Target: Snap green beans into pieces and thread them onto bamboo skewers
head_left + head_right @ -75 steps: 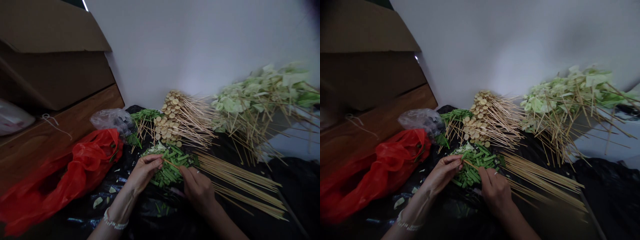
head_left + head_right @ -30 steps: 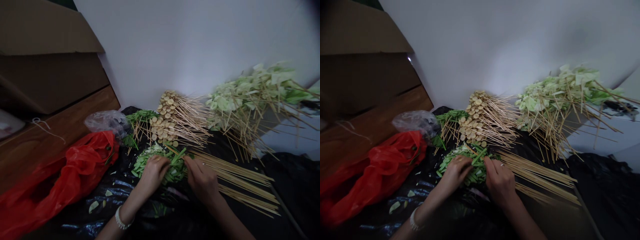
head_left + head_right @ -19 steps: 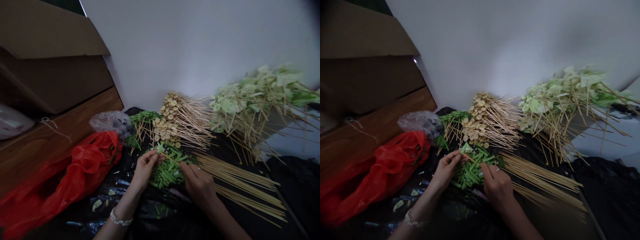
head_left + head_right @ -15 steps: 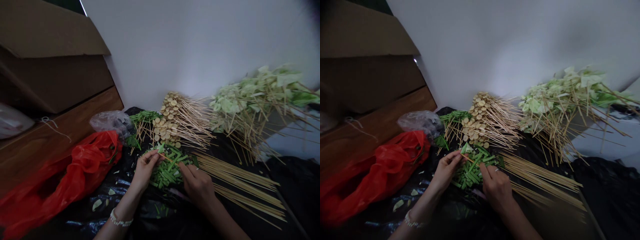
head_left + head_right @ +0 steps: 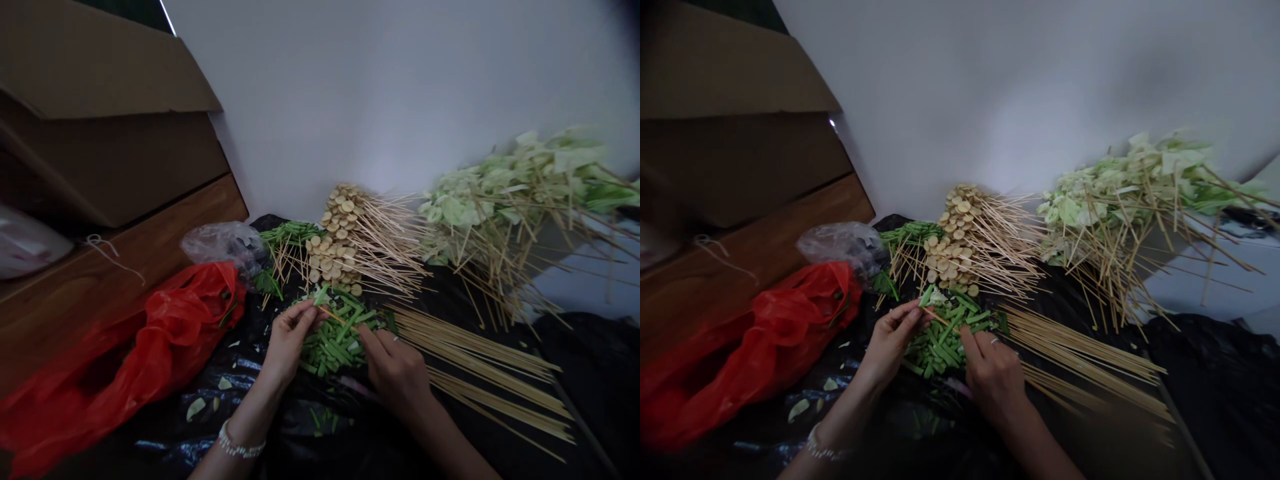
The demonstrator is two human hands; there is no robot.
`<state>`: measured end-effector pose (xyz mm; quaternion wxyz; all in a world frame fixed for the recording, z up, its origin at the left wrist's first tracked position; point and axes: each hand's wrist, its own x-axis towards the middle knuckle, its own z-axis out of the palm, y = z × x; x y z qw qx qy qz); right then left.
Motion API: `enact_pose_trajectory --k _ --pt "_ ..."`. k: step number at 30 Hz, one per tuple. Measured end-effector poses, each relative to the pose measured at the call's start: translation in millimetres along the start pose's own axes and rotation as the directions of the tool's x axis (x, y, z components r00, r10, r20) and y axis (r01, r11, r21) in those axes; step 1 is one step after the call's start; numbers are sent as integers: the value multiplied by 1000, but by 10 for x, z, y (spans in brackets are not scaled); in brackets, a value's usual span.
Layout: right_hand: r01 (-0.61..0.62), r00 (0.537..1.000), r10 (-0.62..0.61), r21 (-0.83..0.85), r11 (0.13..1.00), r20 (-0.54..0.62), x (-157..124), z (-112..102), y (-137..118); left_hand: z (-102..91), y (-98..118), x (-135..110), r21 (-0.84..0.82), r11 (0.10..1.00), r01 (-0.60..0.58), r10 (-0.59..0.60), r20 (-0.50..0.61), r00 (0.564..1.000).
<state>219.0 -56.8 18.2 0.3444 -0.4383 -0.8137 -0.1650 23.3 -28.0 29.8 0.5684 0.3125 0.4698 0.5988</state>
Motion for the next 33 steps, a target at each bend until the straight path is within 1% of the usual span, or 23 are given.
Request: enact_pose_trajectory --k 3,7,12,18,25,27,30,31,33 --pt "-2 1000 2 -7 1000 8 2 -3 -8 19 32 -14 -31 999 21 -22 -30 999" --pt "0 1000 0 -9 1000 9 -2 0 -19 14 75 -10 -119 989 89 -94 -38 995" --pt "-3 1000 3 1 1000 -5 -10 8 -27 -32 92 25 -229 955 187 -197 -18 980" --pt "-1 1000 0 24 1000 30 -29 10 -50 -85 71 69 -278 931 237 -251 -17 968" --pt "19 1000 -19 16 1000 5 -54 40 -61 -55 62 38 -275 924 265 -272 13 962" --pt "14 1000 -14 14 1000 -9 -59 49 -50 -43 53 45 -278 934 226 -234 5 972" --pt "-11 999 11 -9 1000 -43 -56 54 -35 -40 38 74 -270 954 130 -149 -48 988" --pt "-14 999 13 -16 1000 -53 -53 54 -32 -41 35 82 -268 955 125 -146 -57 988" --pt "-12 998 11 -26 1000 -59 -45 49 -34 -40 34 86 -281 945 165 -186 -48 981"
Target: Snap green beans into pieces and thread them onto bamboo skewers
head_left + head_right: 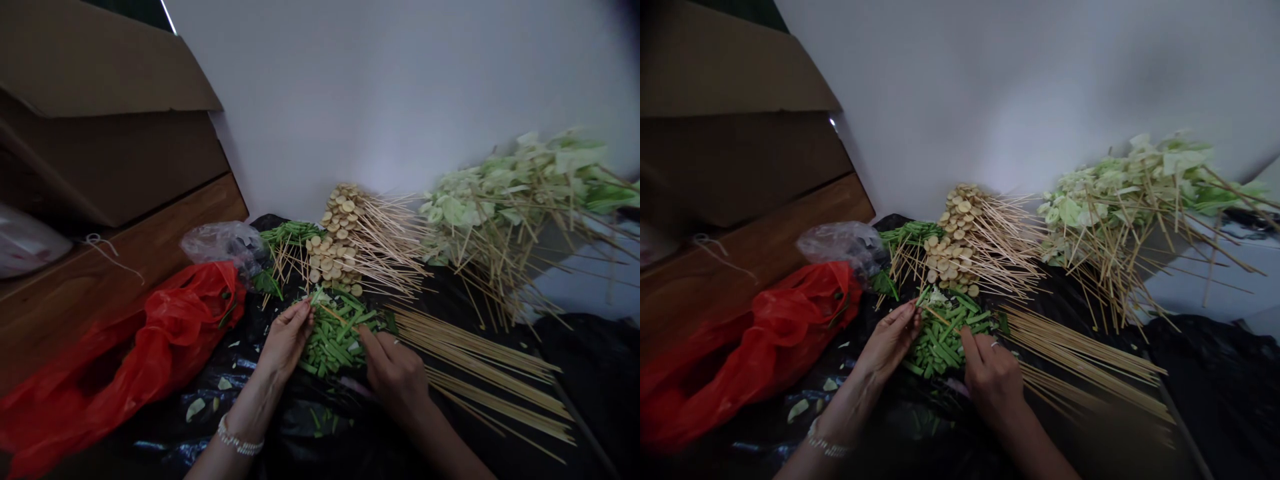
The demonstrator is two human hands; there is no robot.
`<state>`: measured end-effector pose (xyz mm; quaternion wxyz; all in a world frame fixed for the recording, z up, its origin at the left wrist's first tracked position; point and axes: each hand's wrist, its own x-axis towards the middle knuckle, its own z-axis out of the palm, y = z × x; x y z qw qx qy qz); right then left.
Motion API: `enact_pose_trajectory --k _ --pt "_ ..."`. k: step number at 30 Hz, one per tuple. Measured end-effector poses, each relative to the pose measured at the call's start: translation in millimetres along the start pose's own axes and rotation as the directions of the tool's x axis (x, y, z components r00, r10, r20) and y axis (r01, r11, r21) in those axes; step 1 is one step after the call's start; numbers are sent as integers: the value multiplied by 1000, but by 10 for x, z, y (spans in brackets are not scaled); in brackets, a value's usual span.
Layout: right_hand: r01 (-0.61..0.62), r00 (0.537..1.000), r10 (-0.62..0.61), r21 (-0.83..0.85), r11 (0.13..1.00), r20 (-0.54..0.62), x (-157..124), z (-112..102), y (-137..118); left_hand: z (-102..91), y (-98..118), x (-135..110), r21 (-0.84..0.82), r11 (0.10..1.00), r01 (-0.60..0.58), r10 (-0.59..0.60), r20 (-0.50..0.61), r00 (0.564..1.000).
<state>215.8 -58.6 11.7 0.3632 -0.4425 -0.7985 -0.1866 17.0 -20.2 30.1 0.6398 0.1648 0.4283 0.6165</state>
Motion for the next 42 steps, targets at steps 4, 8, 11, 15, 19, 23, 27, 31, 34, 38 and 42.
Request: enact_pose_trajectory --k 4,8,11,15,19,23,27,31,34,38,42 --pt "16 1000 -16 2 1000 26 10 -10 -19 25 0 -29 -41 996 74 -73 24 997" --pt "12 999 -13 12 1000 30 8 -12 -34 63 -1 -61 -45 994 95 -93 35 995" --pt "13 999 -13 14 1000 32 10 -13 -36 74 4 -75 -58 993 106 -104 41 994" --pt "11 999 -12 23 1000 34 13 -18 -37 64 9 -81 -59 992 113 -110 49 993" --pt "7 1000 -8 25 1000 28 14 -18 -41 56 5 -81 -27 996 85 -84 41 996" --pt "-2 1000 2 40 999 21 13 -16 -50 71 -7 -95 24 998 55 -56 59 997" --pt "-13 999 11 40 999 33 14 -19 -66 83 -29 -118 80 997 14 -19 60 998" --pt "-6 999 4 31 999 41 12 -24 -73 86 -53 -138 130 992 -1 -4 35 999" --pt "2 1000 -3 37 999 30 9 -23 -73 93 -75 -162 141 990 1 -6 34 999" --pt "11 999 -13 50 999 37 8 -16 -95 102 -165 -228 199 980 26 -52 131 990" --pt "31 999 -32 49 998 16 20 -11 -100 101 -263 -275 277 960 49 -112 214 970"
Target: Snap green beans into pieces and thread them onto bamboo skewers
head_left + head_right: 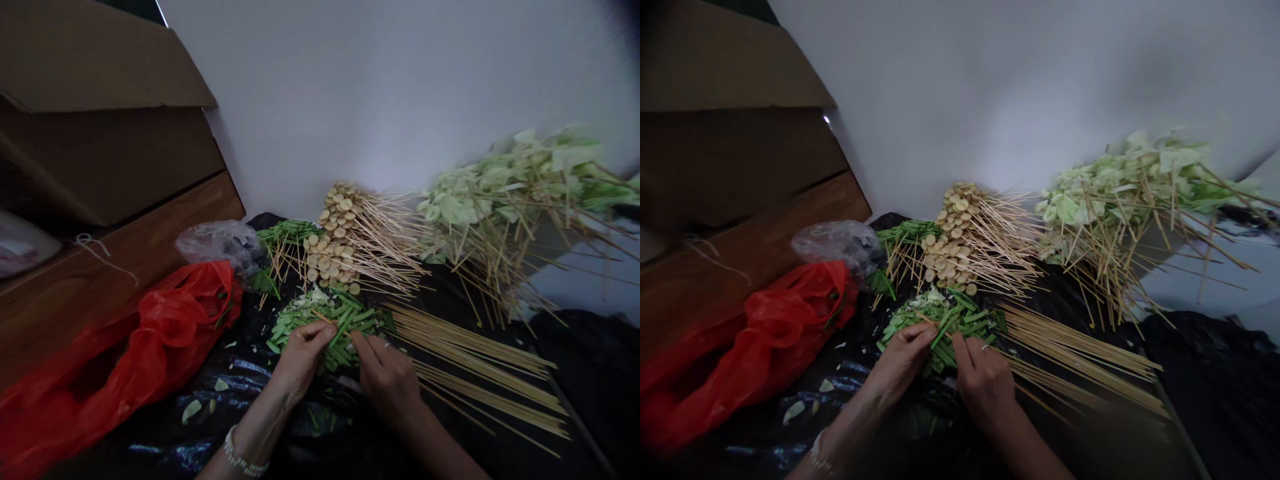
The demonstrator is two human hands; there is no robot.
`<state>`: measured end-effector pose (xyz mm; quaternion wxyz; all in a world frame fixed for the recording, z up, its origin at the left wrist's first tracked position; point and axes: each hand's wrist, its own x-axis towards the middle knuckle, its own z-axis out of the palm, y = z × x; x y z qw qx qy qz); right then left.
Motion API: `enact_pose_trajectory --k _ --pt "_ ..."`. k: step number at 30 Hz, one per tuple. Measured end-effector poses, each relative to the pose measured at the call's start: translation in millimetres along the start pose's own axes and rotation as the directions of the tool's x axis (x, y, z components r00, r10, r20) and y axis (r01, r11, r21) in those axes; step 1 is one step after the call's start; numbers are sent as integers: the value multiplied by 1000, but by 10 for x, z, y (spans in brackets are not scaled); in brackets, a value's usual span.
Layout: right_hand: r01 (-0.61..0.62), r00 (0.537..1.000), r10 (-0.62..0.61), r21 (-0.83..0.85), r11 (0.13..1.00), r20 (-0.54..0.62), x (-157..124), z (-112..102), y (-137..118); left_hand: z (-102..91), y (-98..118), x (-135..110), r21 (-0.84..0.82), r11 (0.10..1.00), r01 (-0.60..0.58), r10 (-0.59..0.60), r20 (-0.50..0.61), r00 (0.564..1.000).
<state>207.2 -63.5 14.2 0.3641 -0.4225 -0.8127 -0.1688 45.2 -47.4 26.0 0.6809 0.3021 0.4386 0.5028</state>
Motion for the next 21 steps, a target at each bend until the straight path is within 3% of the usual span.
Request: enact_pose_trajectory --k 3,5,7,10,14,18,21 --pt "-15 1000 14 -37 999 -23 16 -19 81 -41 34 46 84 995 -47 49 -27 998" --pt "-66 997 61 -94 993 -55 26 -45 178 -106 107 114 218 964 -150 171 -79 982" --pt "-121 991 109 -150 981 -83 34 -75 283 -179 183 194 419 867 -271 339 -95 936" --pt "-160 985 144 -200 967 -95 38 -108 402 -228 240 298 695 607 -385 470 76 879" --pt "-171 985 158 -225 959 -72 26 -109 458 -119 202 374 863 220 -454 429 333 840" --pt "-171 985 160 -231 958 -69 18 -91 455 35 150 438 921 -97 -377 393 383 836" --pt "-159 987 147 -218 963 -70 25 -88 437 84 118 512 928 -241 -285 340 356 871"
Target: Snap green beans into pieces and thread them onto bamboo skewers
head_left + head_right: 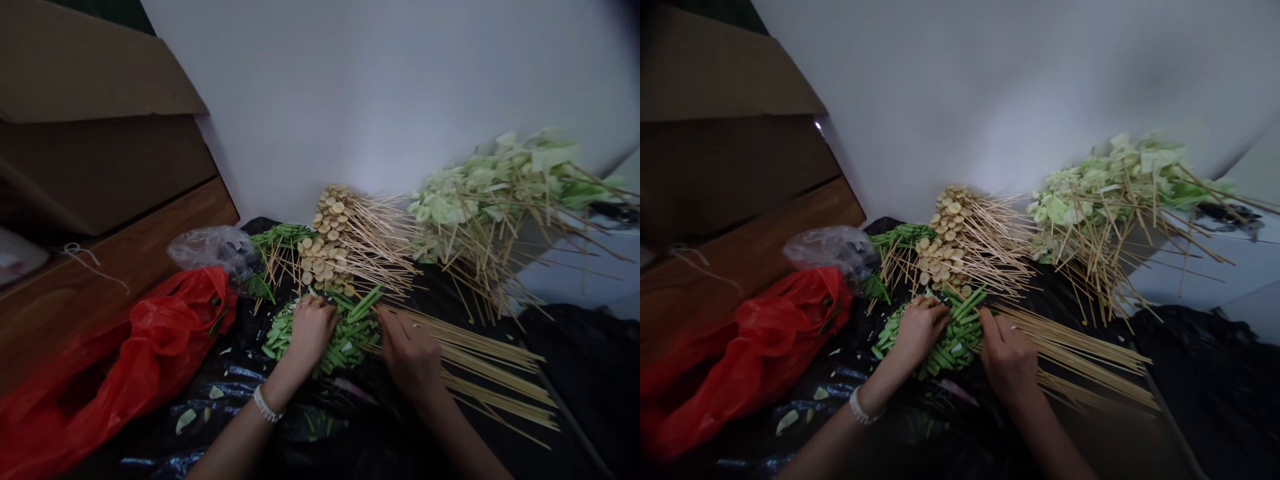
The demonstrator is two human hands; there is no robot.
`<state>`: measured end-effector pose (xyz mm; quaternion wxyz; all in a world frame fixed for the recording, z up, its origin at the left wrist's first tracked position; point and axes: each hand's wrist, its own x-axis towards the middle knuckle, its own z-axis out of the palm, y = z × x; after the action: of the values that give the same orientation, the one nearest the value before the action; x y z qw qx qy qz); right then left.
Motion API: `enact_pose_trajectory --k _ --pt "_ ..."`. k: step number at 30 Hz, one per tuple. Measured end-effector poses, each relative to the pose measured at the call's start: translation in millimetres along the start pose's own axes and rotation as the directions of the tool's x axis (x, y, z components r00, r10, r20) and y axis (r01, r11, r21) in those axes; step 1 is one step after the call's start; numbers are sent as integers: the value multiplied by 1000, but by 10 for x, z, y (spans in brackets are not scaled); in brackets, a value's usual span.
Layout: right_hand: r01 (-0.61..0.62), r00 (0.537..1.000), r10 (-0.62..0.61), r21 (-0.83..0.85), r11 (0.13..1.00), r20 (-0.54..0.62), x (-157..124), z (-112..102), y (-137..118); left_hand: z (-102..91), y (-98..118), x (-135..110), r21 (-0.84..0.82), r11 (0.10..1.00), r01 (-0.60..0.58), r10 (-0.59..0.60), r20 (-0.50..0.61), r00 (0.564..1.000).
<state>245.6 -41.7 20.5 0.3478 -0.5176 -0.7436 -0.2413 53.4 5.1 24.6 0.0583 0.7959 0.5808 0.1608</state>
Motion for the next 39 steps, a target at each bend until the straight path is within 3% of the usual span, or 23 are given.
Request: enact_pose_trajectory --k 6,9,12,14,15,17,19,20,22,25,32,39 --pt "8 1000 -8 46 999 -7 4 -6 -23 70 -58 54 -5 1000 14 -14 44 999" --pt "4 1000 -3 57 998 -9 0 -1 -29 8 -141 9 -167 985 40 -39 8 999" --pt "5 1000 -4 48 999 -16 -6 2 -56 -107 -250 -74 -438 894 95 -122 -35 992" --pt "16 1000 -15 59 998 -2 -14 3 -93 -182 -305 -138 -658 737 158 -223 -16 975" --pt "31 999 -32 78 996 10 -21 6 -115 -213 -321 -169 -769 608 199 -277 30 960" --pt "72 997 -75 129 989 22 -36 13 -163 -258 -326 -226 -925 252 285 -346 189 919" --pt "104 994 -109 170 980 19 -51 25 -209 -283 -305 -269 -937 -109 333 -330 350 877" --pt "114 993 -119 178 977 19 -58 30 -229 -290 -290 -283 -911 -239 336 -312 400 862" --pt "120 992 -126 179 977 27 -67 38 -259 -297 -259 -301 -863 -385 327 -292 449 845" --pt "128 990 -137 168 978 45 -69 33 -280 -299 -227 -312 -838 -445 315 -284 466 838" --pt "135 988 -144 164 977 48 -65 17 -285 -249 -234 -322 -844 -452 290 -290 446 847" --pt "130 989 -140 178 976 46 -74 18 -284 -227 -250 -291 -799 -546 253 -358 495 792"
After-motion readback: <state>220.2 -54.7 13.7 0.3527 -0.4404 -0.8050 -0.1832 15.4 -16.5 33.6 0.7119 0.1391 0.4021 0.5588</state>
